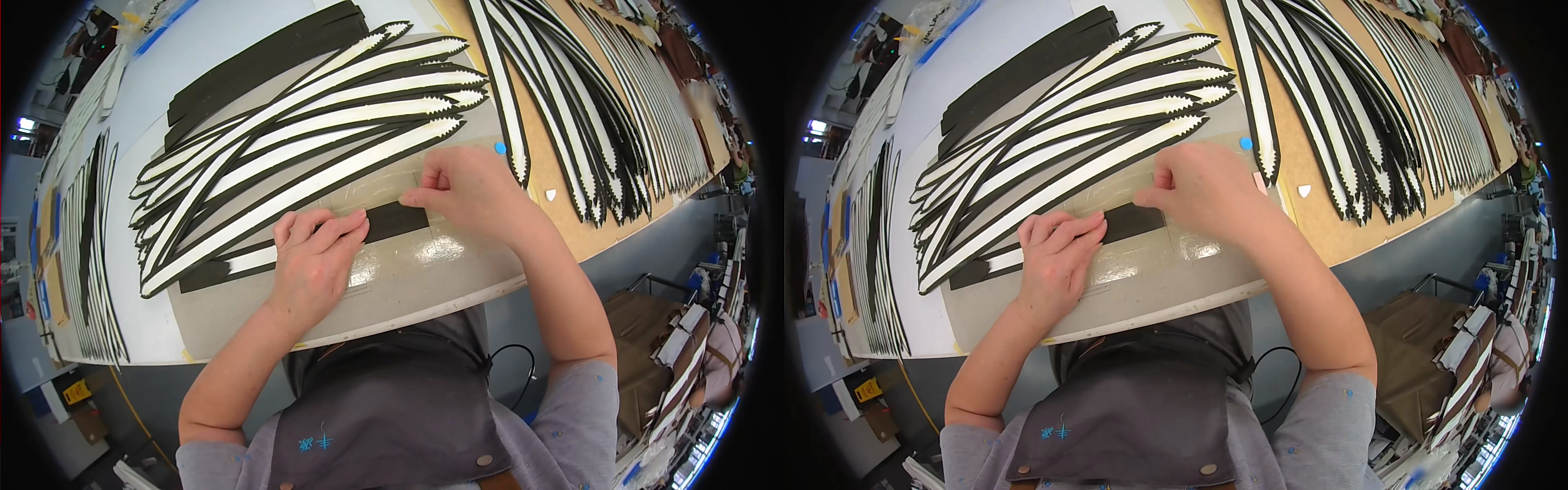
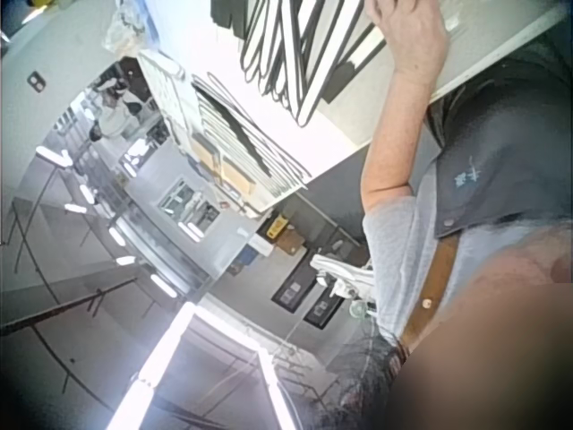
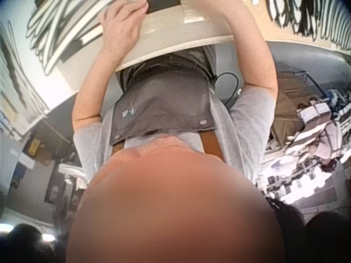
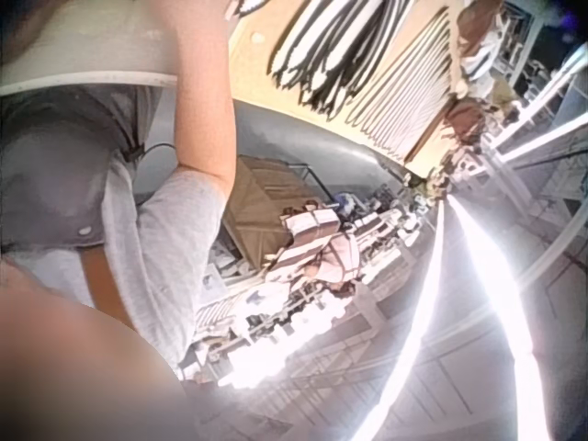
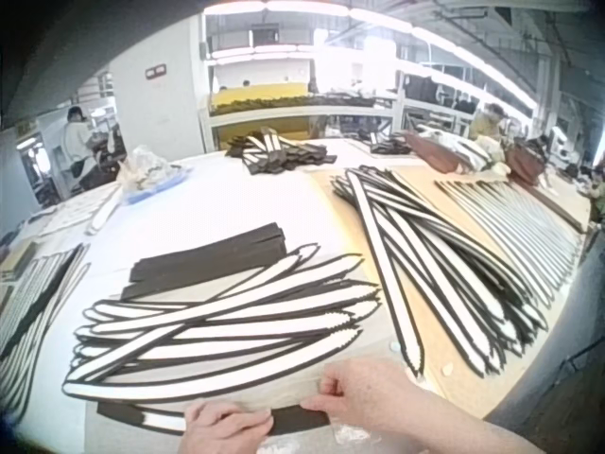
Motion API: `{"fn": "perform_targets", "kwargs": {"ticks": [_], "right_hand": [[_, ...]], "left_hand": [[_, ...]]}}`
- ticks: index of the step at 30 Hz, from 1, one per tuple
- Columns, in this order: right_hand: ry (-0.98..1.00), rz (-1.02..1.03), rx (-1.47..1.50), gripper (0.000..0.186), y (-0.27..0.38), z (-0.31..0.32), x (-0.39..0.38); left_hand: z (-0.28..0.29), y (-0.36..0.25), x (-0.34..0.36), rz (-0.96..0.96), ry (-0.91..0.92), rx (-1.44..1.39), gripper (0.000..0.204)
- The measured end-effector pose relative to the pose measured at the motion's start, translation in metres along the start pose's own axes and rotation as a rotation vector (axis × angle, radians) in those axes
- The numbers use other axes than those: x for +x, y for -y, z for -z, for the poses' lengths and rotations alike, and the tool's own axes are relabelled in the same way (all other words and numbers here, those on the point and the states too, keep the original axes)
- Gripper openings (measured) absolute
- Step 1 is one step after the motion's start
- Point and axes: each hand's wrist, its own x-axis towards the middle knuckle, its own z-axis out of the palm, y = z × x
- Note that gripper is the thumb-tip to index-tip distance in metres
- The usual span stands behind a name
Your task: The recorder is assembling and inspecting leather belt components by folding and checking the edges of leather strips on a workbench.
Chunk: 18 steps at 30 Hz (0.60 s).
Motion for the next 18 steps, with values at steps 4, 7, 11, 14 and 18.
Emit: {"fn": "perform_targets", "kwargs": {"ticks": [4, 7, 11, 14, 18], "right_hand": [[0.124, -0.047, -0.102, 0.04, -0.004, 0.004, 0.009], [-0.018, 0.064, -0.171, 0.043, -0.009, -0.006, 0.009], [0.043, -0.023, -0.141, 0.039, 0.0, -0.005, 0.001], [-0.116, 0.235, -0.187, 0.022, -0.017, -0.026, -0.013], [-0.251, 0.65, -0.31, 0.029, -0.008, -0.039, -0.039]], "left_hand": [[-0.001, -0.003, 0.001, 0.005, 0.003, -0.007, 0.025], [0.0, -0.001, 0.0, 0.012, -0.004, 0.023, 0.025], [0.002, -0.002, -0.004, 0.054, -0.019, 0.002, 0.026], [-0.001, 0.0, -0.003, 0.058, -0.023, -0.012, 0.028], [-0.003, 0.003, -0.007, 0.033, -0.02, -0.033, 0.028]]}}
